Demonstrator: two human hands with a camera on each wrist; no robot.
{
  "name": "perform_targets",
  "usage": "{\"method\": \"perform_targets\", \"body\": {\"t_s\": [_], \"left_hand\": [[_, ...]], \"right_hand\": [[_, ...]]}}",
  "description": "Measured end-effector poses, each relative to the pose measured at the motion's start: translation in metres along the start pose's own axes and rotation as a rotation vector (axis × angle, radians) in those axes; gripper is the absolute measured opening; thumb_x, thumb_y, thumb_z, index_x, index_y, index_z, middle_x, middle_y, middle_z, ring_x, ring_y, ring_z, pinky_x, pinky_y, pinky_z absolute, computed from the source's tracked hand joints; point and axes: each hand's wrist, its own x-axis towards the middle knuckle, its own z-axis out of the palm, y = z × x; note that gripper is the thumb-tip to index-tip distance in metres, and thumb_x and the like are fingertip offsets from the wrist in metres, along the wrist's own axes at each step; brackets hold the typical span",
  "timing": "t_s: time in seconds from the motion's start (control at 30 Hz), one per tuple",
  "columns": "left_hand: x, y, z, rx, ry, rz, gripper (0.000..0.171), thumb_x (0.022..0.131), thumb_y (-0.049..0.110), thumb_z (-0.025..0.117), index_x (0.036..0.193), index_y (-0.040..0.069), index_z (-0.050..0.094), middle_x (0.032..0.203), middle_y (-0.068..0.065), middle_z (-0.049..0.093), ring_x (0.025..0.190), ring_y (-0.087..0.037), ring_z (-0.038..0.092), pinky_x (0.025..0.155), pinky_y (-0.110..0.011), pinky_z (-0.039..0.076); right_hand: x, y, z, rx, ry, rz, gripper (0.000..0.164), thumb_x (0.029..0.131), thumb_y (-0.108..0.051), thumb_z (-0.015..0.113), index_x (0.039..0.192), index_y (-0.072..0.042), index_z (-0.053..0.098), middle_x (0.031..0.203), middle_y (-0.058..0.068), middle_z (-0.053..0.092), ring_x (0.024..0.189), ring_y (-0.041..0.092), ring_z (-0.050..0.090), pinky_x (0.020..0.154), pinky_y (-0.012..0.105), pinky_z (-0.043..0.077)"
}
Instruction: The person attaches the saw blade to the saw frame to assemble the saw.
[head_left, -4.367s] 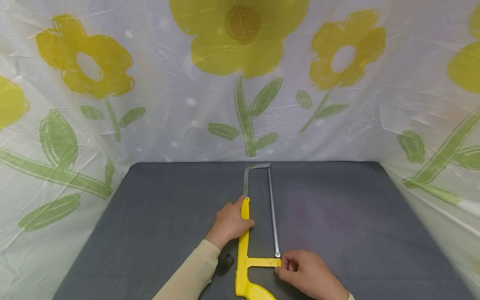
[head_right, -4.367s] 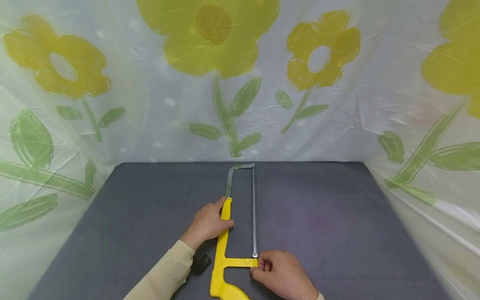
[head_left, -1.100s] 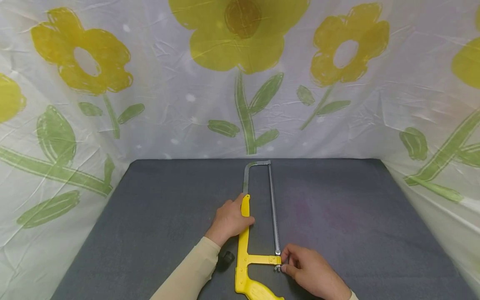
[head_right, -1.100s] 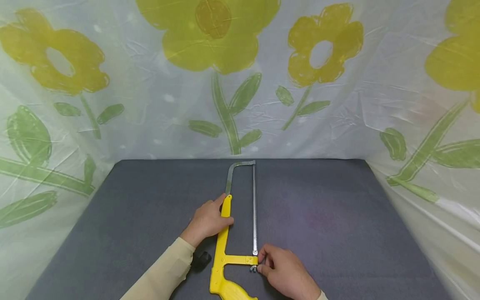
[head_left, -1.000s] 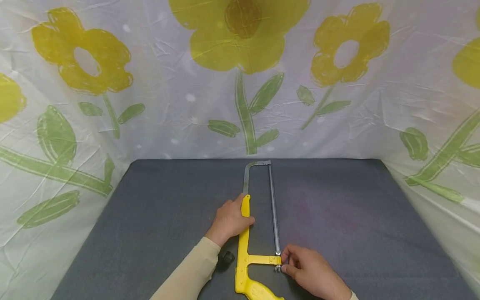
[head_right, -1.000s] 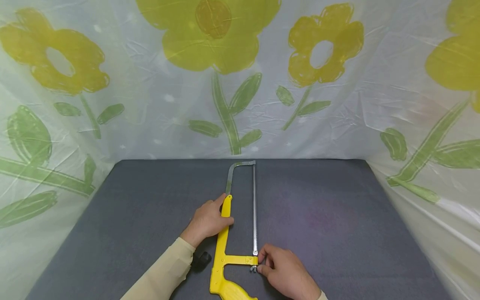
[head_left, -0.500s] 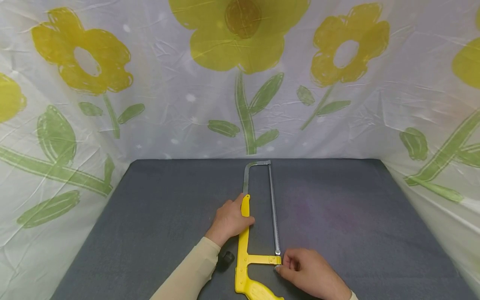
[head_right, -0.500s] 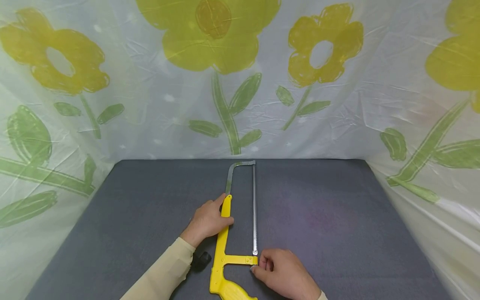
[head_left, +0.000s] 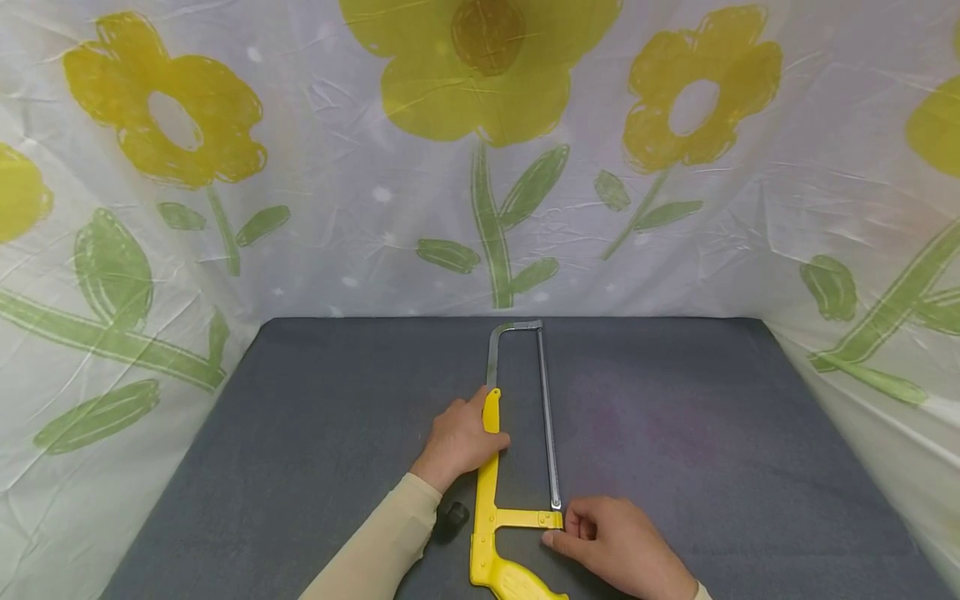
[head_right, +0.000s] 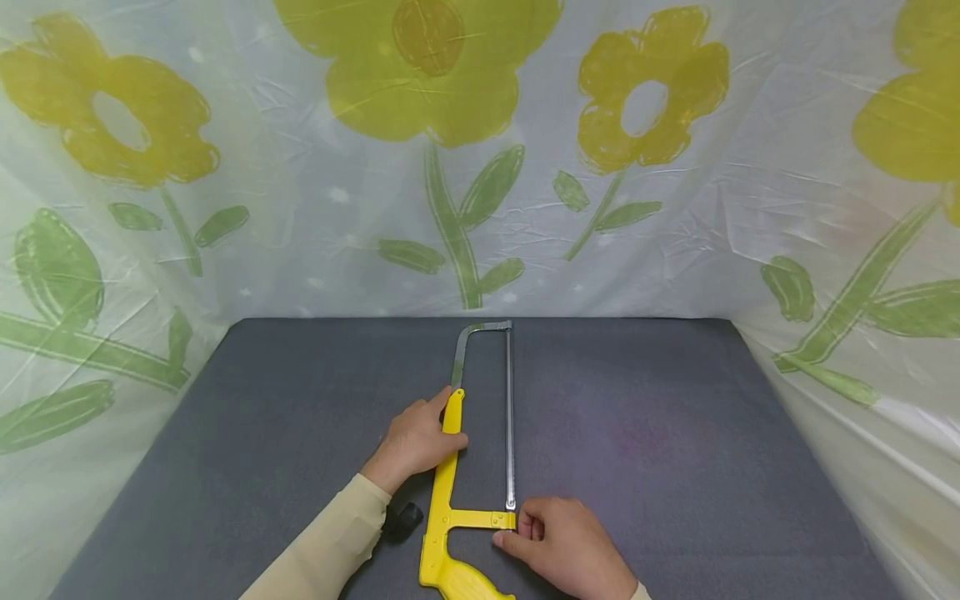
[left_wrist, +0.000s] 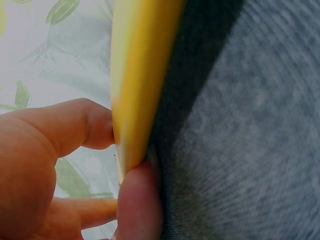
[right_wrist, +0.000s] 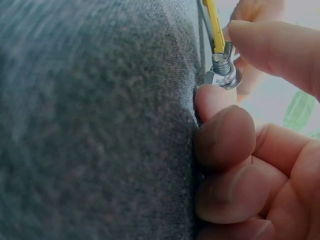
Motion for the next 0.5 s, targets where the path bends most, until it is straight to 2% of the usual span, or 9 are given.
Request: {"method": "perform_targets", "body": {"t_s": [0.23, 0.5], "left_hand": [[-0.0007, 0.0009, -0.0007, -0.008, 0.002, -0.003, 0.083, 0.082, 0.034, 0.075, 0.156, 0.015, 0.041, 0.112, -0.015, 0.060, 0.077, -0.023, 0.053, 0.061, -0.033, 0.048], [-0.0022, 0.0011, -0.0014, -0.023, -0.010, -0.009, 0.083, 0.082, 0.033, 0.075, 0.156, 0.016, 0.040, 0.112, -0.015, 0.060, 0.077, -0.022, 0.053, 0.059, -0.032, 0.047]], "right_hand": [[0.0010, 0.0015, 0.0017, 0.004, 0.004, 0.002, 0.043, 0.079, -0.067, 0.072, 0.065, -0.030, 0.057, 0.054, -0.015, 0.039, 0.047, 0.002, 0.036, 0.046, 0.022, 0.025], [0.0012, 0.0032, 0.0027, -0.018, 0.012, -0.016, 0.041, 0.081, -0.063, 0.072, 0.064, -0.030, 0.055, 0.053, -0.016, 0.038, 0.047, 0.001, 0.036, 0.046, 0.021, 0.026]]}}
